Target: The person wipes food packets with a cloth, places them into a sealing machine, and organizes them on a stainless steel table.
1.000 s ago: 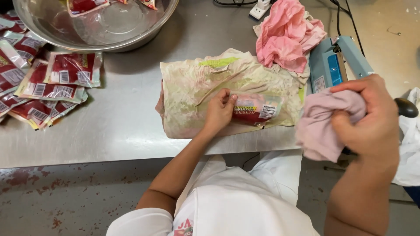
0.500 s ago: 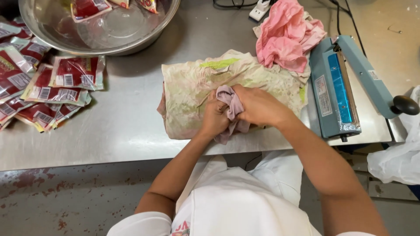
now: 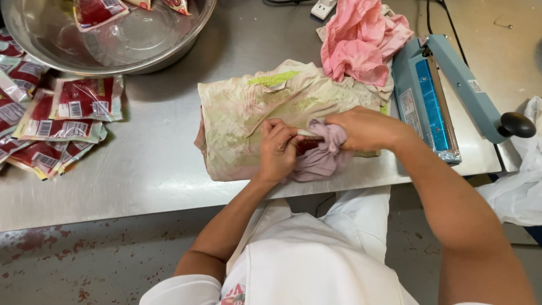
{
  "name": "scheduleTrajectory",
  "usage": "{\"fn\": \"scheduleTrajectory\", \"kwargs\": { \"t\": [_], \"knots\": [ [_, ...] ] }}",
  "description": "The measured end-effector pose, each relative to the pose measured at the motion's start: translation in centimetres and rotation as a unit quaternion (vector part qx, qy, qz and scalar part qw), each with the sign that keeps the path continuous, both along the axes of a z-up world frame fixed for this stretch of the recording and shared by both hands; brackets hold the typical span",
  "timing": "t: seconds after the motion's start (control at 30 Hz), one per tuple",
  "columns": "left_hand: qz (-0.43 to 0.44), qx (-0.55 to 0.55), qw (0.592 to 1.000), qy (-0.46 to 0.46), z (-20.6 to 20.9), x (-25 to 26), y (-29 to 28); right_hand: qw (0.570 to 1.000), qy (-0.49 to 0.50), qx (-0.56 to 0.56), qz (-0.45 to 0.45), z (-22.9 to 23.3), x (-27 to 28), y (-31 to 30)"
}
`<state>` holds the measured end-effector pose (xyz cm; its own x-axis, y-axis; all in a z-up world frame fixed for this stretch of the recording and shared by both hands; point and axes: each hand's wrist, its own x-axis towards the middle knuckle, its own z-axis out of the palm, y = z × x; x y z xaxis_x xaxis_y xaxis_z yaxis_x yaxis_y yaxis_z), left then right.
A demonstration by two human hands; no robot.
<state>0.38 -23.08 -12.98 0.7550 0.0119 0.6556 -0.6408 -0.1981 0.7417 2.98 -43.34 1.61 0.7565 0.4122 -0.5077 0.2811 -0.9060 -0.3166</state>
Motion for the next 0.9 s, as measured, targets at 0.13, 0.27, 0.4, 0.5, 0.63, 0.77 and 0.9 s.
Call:
{"fn": "scheduleTrajectory", "kwargs": {
  "t": [0.13,0.27,0.4,0.5,0.63,0.77,0.9],
  "knots": [
    [-0.007,0.002,1.0,0.01,-0.2,0.3,0.1,0.998,-0.012,-0.037,-0.047,-0.3,-0.2,-4.5],
    [-0.009,0.006,1.0,0.021,-0.4,0.5,0.2,0.996,-0.031,0.012,-0.087,1.9,-1.8,-5.6],
    [-0.032,0.044,0.998,0.031,0.0,0.4,0.6,0.995,-0.09,0.021,-0.039,7.1,-3.7,0.1],
    [-0.051,0.03,0.998,0.024,-0.7,0.7,0.5,0.991,-0.135,0.005,0.015,5.6,-3.1,4.6],
    [-0.016,-0.029,0.995,0.092,-5.7,1.1,0.0,0.987,-0.143,0.052,0.053,-1.6,-0.8,5.5],
    [0.014,0.008,1.0,0.016,-3.0,1.5,0.8,0.993,-0.107,0.044,0.001,-3.7,0.8,2.6],
    [0.014,0.004,1.0,0.004,-1.5,2.1,2.0,0.997,-0.053,0.042,-0.038,2.5,-0.7,1.6]
  ]
}}
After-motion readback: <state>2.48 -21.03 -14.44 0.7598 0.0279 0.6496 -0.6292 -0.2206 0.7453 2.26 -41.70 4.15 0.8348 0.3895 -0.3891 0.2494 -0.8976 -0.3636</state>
